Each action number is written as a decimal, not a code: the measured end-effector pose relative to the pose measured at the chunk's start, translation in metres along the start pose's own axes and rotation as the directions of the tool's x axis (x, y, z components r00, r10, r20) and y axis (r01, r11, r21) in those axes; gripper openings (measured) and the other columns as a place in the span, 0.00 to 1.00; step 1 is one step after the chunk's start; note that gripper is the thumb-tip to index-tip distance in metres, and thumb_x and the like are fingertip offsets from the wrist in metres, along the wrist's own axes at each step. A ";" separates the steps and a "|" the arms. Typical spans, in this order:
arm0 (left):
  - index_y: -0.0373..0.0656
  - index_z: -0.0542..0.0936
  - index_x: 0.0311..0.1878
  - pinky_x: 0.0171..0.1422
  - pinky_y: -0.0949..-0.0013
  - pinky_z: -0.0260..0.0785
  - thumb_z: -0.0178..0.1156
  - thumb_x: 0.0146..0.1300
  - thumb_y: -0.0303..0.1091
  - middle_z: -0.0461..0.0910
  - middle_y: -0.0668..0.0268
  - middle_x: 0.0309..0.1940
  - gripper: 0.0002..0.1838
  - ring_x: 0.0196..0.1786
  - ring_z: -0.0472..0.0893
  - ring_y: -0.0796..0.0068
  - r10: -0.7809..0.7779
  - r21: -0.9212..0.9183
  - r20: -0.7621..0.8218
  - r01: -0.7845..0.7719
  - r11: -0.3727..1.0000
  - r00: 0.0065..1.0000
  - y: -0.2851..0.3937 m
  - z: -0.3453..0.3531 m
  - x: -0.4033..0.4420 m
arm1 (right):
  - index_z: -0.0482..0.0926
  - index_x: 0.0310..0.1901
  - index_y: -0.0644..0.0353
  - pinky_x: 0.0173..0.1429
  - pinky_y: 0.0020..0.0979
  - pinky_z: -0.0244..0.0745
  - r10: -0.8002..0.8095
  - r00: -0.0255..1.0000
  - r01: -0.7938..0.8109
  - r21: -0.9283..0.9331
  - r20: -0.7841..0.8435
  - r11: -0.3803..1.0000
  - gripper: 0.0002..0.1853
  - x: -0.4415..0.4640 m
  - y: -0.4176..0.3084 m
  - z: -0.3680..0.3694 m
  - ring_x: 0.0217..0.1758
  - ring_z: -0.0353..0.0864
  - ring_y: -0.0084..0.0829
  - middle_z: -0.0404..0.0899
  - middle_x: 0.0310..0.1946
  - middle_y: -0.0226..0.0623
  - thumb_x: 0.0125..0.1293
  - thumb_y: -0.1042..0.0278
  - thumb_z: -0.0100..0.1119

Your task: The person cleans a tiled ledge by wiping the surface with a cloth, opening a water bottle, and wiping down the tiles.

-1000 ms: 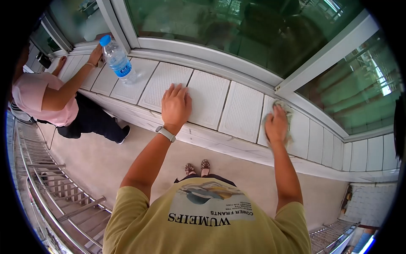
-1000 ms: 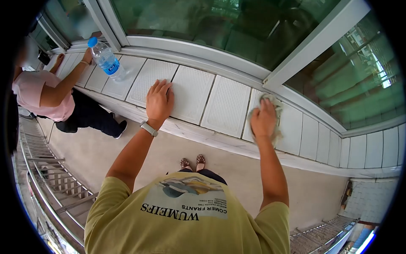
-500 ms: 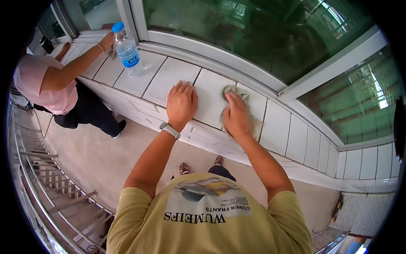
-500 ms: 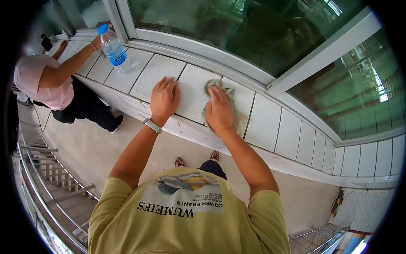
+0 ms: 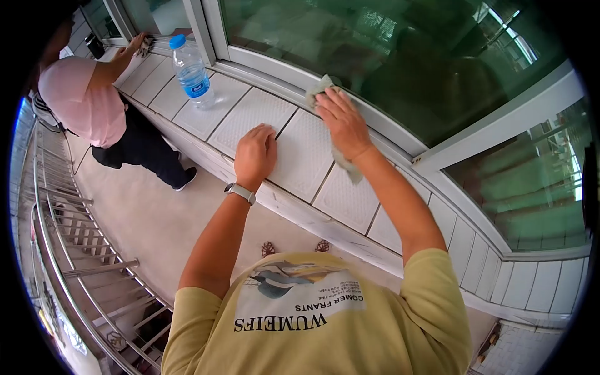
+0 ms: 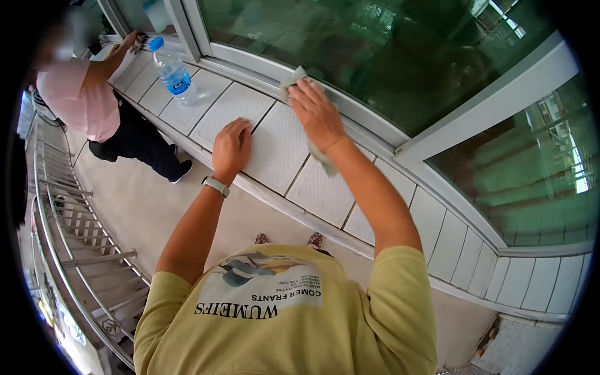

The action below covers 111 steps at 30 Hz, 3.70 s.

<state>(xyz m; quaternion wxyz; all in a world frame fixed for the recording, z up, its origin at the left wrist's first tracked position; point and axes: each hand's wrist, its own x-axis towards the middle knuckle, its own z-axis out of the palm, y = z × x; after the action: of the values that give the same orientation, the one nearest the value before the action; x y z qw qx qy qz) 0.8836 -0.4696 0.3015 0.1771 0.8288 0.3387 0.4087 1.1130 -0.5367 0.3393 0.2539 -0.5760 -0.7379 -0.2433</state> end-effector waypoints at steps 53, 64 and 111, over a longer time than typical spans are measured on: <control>0.38 0.78 0.44 0.64 0.59 0.66 0.58 0.58 0.28 0.78 0.61 0.48 0.11 0.58 0.75 0.61 -0.068 0.077 0.074 0.063 0.995 0.995 -0.001 -0.005 -0.002 | 0.59 0.69 0.64 0.66 0.44 0.62 -0.058 0.963 -0.007 0.242 0.262 0.970 0.37 0.147 -0.035 0.178 0.60 0.68 0.50 0.72 0.59 0.49 0.56 0.68 0.54; 0.39 0.78 0.44 0.64 0.59 0.66 0.57 0.58 0.27 0.79 0.60 0.49 0.10 0.59 0.75 0.61 -0.105 0.078 0.056 0.100 0.992 0.993 -0.001 -0.003 -0.003 | 0.55 0.71 0.66 0.68 0.42 0.61 0.095 0.806 -0.254 0.196 0.585 0.947 0.42 0.225 -0.065 0.197 0.65 0.65 0.49 0.68 0.66 0.47 0.51 0.66 0.53; 0.37 0.79 0.38 0.57 0.57 0.70 0.57 0.55 0.22 0.82 0.55 0.43 0.07 0.50 0.78 0.52 0.010 0.023 -0.004 -0.010 1.000 1.000 -0.001 -0.002 0.002 | 0.68 0.63 0.67 0.76 0.48 0.50 0.518 0.838 -0.491 -0.177 0.173 0.853 0.27 -0.157 0.004 -0.071 0.72 0.59 0.49 0.67 0.65 0.50 0.60 0.76 0.50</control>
<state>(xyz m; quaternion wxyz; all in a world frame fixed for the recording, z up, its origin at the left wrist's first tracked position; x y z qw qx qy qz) 0.8825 -0.4670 0.3030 0.1645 0.8316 0.3396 0.4076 1.1558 -0.6964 0.2898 0.1915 -0.7877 -0.5660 -0.1500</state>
